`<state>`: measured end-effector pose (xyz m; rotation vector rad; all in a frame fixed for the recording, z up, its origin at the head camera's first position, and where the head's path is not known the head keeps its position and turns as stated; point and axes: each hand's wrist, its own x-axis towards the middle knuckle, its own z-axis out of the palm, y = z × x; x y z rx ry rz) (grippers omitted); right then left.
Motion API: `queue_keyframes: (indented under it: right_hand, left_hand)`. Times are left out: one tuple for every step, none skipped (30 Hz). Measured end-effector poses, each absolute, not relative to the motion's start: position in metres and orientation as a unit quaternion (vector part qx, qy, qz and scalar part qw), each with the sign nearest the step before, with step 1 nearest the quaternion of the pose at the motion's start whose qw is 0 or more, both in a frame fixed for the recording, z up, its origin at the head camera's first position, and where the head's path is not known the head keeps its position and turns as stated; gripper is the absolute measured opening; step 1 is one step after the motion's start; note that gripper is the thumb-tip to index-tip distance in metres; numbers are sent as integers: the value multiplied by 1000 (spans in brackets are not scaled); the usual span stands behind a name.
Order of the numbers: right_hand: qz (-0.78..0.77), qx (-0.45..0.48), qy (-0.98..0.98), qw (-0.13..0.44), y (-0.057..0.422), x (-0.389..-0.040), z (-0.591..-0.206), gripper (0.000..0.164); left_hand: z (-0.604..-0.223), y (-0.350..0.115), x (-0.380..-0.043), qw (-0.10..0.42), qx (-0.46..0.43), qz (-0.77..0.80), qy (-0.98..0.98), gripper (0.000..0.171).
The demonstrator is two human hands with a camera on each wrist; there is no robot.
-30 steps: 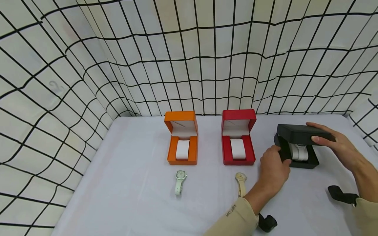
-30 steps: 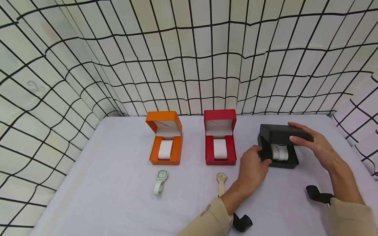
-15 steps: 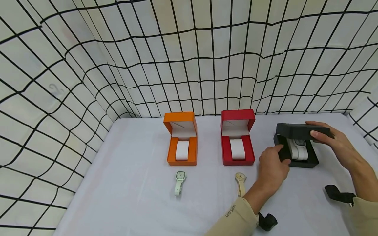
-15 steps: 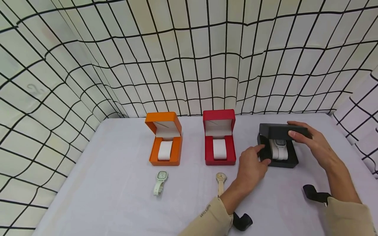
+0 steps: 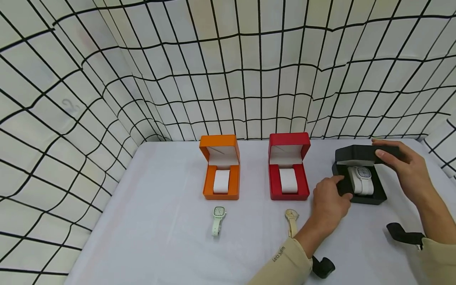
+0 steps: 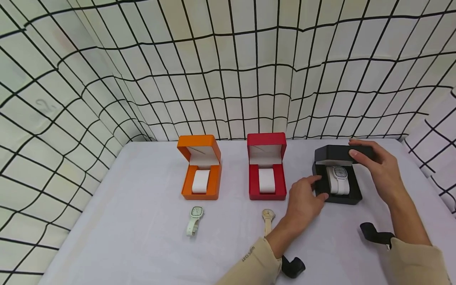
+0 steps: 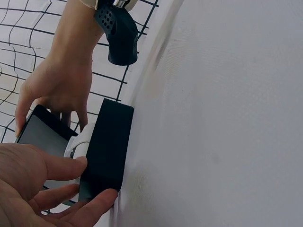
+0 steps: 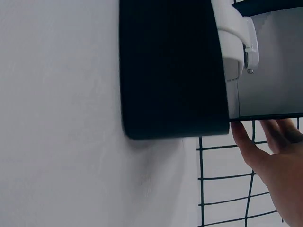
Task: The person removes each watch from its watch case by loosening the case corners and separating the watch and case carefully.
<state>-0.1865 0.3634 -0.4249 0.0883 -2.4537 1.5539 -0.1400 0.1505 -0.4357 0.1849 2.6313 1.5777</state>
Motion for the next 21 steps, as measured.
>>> queue_keyframes:
  right_hand:
    - [544, 34, -829, 123, 363, -187, -425, 42]
    - [559, 39, -819, 128, 362, -186, -424, 42]
    - [579, 45, -803, 132, 362, -186, -424, 42]
    - [598, 49, -788, 135, 361, -186, -424, 42]
    - [620, 55, -770, 138, 361, -186, -424, 43]
    - [637, 60, -756, 139, 360, -186, -424, 43]
    - [649, 64, -745, 141, 360, -185, -423, 42]
    - [662, 68, -733, 142, 359, -185, -423, 42]
    - [672, 71, -723, 143, 359, -186, -423, 42]
    - [678, 73, -718, 144, 358, -186, -423, 42]
    - [680, 73, -715, 146, 358, -186, -422, 42]
    - [681, 71, -714, 147, 358, -186, -422, 42]
    - [683, 72, -711, 149, 358, -187, -422, 41]
    - [685, 72, -709, 150, 358, -188, -422, 41]
    - [687, 70, -707, 151, 357, -189, -421, 40]
    - [688, 70, -706, 152, 357, -189, -421, 40]
    - [691, 70, -703, 152, 357, -190, -421, 39]
    - [697, 71, -697, 152, 357, -190, -421, 39]
    - [700, 73, -694, 152, 357, -191, -421, 39]
    - [704, 73, -690, 151, 357, -191, -421, 38]
    - [708, 74, -687, 149, 357, -192, -421, 38]
  left_hand:
    - [-436, 151, -140, 33, 62, 511, 857, 44]
    - [-436, 151, -140, 31, 65, 509, 858, 44]
    - [-437, 151, -140, 29, 67, 506, 859, 44]
    - [-437, 151, -140, 28, 67, 506, 860, 44]
    - [-438, 151, -140, 28, 68, 506, 860, 43]
    - [-438, 151, -140, 27, 69, 506, 859, 43]
    - [-438, 151, -140, 26, 70, 506, 859, 43]
    - [-439, 151, -140, 25, 71, 507, 859, 43]
    - [-439, 151, -140, 24, 72, 507, 858, 43]
    - [-439, 151, -140, 23, 72, 508, 858, 43]
    - [-439, 151, -140, 23, 74, 508, 858, 43]
    - [-439, 150, -140, 21, 75, 507, 859, 43]
    - [-439, 150, -141, 20, 76, 506, 859, 43]
    - [-440, 150, -141, 19, 77, 505, 859, 43]
    - [-440, 150, -141, 19, 77, 505, 860, 43]
    - [-439, 150, -141, 20, 77, 504, 860, 43]
    - [-439, 150, -141, 20, 76, 504, 860, 43]
    - [-439, 150, -142, 21, 75, 504, 860, 44]
    - [-439, 150, -142, 21, 74, 505, 860, 44]
    - [-439, 150, -142, 22, 73, 506, 859, 44]
    - [-439, 150, -142, 23, 71, 506, 859, 44]
